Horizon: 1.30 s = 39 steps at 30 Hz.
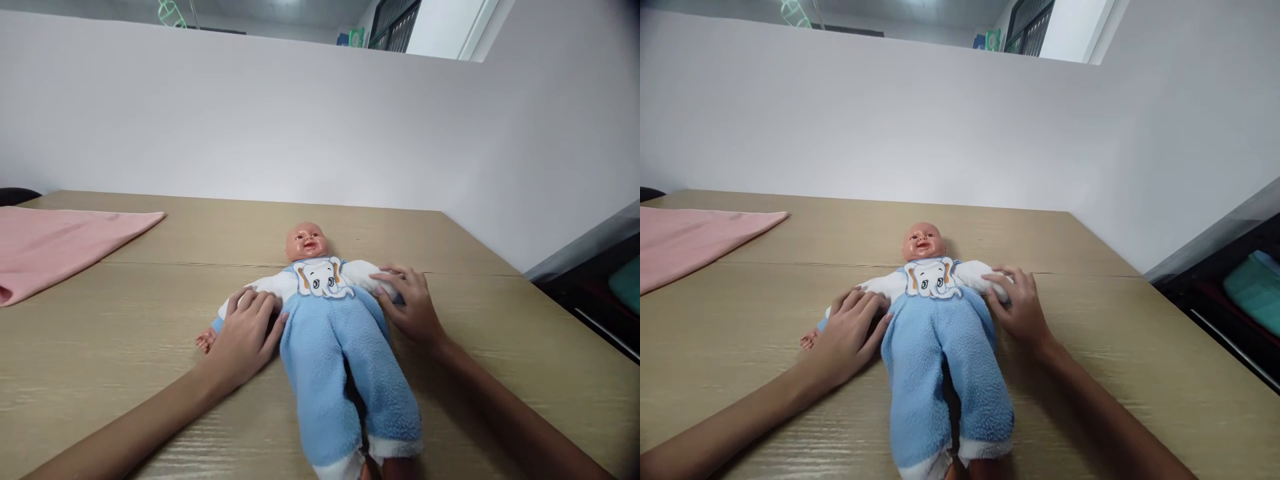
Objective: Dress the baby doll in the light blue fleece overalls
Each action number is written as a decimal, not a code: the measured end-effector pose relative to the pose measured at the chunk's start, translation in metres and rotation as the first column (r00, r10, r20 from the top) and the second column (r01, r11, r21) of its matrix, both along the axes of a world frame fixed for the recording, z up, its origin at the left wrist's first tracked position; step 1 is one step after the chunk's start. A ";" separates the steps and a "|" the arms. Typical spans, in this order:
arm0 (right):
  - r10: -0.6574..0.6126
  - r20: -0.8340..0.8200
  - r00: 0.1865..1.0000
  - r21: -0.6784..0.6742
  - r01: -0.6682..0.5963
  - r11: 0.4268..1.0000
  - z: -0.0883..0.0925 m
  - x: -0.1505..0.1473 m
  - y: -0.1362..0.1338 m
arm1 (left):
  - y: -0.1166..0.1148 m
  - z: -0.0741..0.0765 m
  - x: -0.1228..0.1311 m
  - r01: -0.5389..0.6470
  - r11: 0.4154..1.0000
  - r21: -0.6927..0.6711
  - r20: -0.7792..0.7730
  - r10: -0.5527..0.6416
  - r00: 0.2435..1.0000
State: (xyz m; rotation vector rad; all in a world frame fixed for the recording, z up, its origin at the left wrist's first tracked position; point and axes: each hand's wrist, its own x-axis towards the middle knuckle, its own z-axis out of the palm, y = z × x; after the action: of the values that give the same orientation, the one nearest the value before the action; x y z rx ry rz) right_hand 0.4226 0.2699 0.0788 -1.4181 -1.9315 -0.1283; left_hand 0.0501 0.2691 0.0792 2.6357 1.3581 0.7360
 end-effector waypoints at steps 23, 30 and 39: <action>0.008 -0.465 0.885 -0.273 -0.152 0.950 -0.031 -0.044 0.006 | 0.013 -0.007 -0.005 -0.065 0.997 0.036 0.033 0.064 0.997; -0.003 -0.387 0.922 -0.243 -0.099 0.965 -0.029 -0.042 0.003 | -0.038 0.013 0.009 0.620 0.765 0.174 0.151 -0.643 0.751; 0.040 -0.354 0.935 -0.263 -0.140 0.955 -0.031 -0.041 0.002 | -0.061 0.008 0.026 0.827 0.554 -0.091 0.107 -0.821 0.561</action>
State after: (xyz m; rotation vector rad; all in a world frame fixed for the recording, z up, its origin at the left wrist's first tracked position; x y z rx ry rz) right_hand 0.3812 0.2721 0.0479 -1.4168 -1.7626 0.4345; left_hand 0.0758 0.2077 0.0870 2.6516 0.0080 0.5131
